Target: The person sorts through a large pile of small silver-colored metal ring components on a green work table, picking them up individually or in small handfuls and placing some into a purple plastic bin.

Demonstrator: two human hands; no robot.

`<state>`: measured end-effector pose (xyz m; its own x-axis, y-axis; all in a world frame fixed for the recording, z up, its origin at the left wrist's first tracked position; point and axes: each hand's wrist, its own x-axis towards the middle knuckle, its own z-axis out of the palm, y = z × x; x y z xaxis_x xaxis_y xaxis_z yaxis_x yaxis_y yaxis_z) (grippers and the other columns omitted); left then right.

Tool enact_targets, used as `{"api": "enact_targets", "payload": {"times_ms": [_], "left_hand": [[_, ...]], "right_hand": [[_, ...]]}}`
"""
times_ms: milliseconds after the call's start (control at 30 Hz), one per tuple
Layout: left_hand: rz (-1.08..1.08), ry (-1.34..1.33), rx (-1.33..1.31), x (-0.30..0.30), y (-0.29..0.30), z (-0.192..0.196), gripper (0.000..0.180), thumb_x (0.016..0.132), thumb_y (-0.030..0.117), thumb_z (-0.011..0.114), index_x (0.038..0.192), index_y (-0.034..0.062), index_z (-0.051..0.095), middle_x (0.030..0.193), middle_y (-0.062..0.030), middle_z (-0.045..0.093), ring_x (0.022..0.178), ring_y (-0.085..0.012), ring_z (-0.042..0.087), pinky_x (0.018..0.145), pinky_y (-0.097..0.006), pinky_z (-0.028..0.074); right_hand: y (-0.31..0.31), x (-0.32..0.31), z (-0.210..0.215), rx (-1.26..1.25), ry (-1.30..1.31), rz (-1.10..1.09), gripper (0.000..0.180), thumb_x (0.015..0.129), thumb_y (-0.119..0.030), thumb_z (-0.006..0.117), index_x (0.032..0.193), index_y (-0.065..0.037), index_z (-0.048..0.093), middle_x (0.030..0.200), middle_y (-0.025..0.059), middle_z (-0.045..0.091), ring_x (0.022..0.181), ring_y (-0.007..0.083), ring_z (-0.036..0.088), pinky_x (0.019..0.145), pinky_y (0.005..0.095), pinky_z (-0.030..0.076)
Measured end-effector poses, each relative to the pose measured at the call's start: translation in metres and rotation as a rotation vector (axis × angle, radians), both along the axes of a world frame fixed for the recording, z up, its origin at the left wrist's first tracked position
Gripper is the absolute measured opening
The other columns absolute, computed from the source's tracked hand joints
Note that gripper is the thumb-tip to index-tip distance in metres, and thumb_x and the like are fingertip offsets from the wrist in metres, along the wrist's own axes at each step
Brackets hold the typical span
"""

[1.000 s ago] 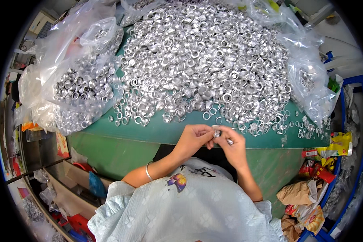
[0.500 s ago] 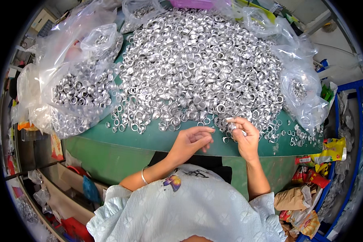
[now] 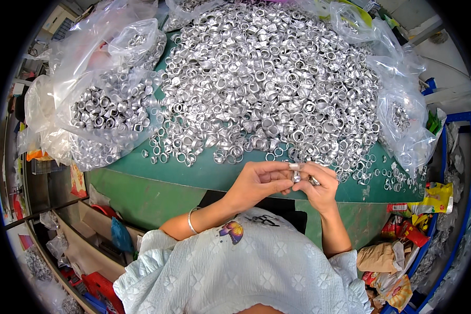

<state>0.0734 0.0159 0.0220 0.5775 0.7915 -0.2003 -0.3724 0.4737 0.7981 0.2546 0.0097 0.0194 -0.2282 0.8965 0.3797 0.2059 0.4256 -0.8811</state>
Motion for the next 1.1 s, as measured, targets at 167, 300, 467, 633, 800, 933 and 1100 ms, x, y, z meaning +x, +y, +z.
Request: {"api": "enact_targets", "payload": {"times_ms": [167, 300, 467, 633, 800, 933, 1100], "left_hand": [[-0.148, 0.015, -0.095, -0.012, 0.001, -0.013, 0.029, 0.086, 0.011, 0.054, 0.113, -0.0021, 0.051, 0.085, -0.0083, 0.059, 0.071, -0.0132, 0.056, 0.066, -0.023, 0.047], [-0.119, -0.054, -0.363, -0.029, -0.013, -0.028, 0.023, 0.087, 0.010, 0.050, 0.108, 0.0007, 0.050, 0.087, -0.0073, 0.054, 0.065, -0.0126, 0.052, 0.059, -0.022, 0.042], [0.075, 0.005, -0.411, -0.040, -0.036, -0.039, 0.020, 0.089, 0.009, 0.046, 0.107, 0.0007, 0.051, 0.088, -0.0055, 0.053, 0.066, -0.0103, 0.048, 0.057, -0.021, 0.039], [-0.062, 0.271, -0.147, -0.045, -0.031, -0.048, 0.023, 0.091, 0.010, 0.041, 0.108, -0.0009, 0.052, 0.090, -0.0042, 0.049, 0.070, -0.0083, 0.045, 0.060, -0.021, 0.041], [0.076, 0.201, -0.224, -0.056, -0.026, -0.038, 0.029, 0.089, 0.005, 0.044, 0.117, 0.0005, 0.048, 0.100, -0.0037, 0.053, 0.076, -0.0093, 0.051, 0.066, -0.021, 0.043], [0.149, 0.084, -0.163, -0.088, -0.006, -0.025, 0.033, 0.089, 0.006, 0.046, 0.121, -0.0011, 0.044, 0.116, -0.0140, 0.052, 0.101, -0.0226, 0.056, 0.086, -0.033, 0.046], [0.524, 0.038, -0.085, -0.123, 0.053, -0.007, 0.038, 0.089, 0.007, 0.047, 0.124, -0.0051, 0.038, 0.117, -0.0192, 0.052, 0.107, -0.0272, 0.053, 0.093, -0.036, 0.044]], "right_hand": [[-0.007, -0.004, -0.003, -0.140, -0.150, 0.013, 0.029, 0.068, 0.001, 0.068, 0.096, 0.001, 0.063, 0.061, 0.0054, 0.054, 0.048, 0.0106, 0.047, 0.046, 0.0226, 0.036], [-0.016, -0.007, -0.022, -0.336, -0.081, -0.235, 0.023, 0.070, 0.001, 0.067, 0.093, -0.001, 0.064, 0.052, 0.0024, 0.048, 0.047, 0.0053, 0.042, 0.045, 0.0199, 0.034], [-0.029, -0.016, -0.037, -0.365, -0.326, -0.256, 0.029, 0.070, -0.008, 0.072, 0.096, -0.007, 0.060, 0.049, 0.0039, 0.040, 0.041, 0.0113, 0.038, 0.042, 0.0249, 0.034], [-0.033, -0.036, -0.044, -0.219, -0.604, -0.243, 0.036, 0.068, -0.014, 0.073, 0.100, -0.009, 0.059, 0.051, 0.0067, 0.045, 0.043, 0.0220, 0.045, 0.043, 0.0311, 0.036], [-0.029, -0.037, -0.047, -0.183, -0.680, -0.236, 0.027, 0.072, -0.017, 0.070, 0.096, -0.009, 0.059, 0.065, 0.0096, 0.060, 0.054, 0.0284, 0.057, 0.047, 0.0351, 0.042], [-0.033, -0.034, -0.051, -0.184, -0.669, -0.249, 0.029, 0.069, -0.014, 0.072, 0.094, -0.007, 0.060, 0.053, 0.0077, 0.049, 0.045, 0.0258, 0.049, 0.044, 0.0355, 0.037], [-0.032, -0.035, -0.055, -0.168, -0.641, -0.238, 0.031, 0.067, -0.012, 0.074, 0.093, -0.005, 0.059, 0.050, 0.0073, 0.044, 0.043, 0.0236, 0.045, 0.044, 0.0334, 0.035]]}}
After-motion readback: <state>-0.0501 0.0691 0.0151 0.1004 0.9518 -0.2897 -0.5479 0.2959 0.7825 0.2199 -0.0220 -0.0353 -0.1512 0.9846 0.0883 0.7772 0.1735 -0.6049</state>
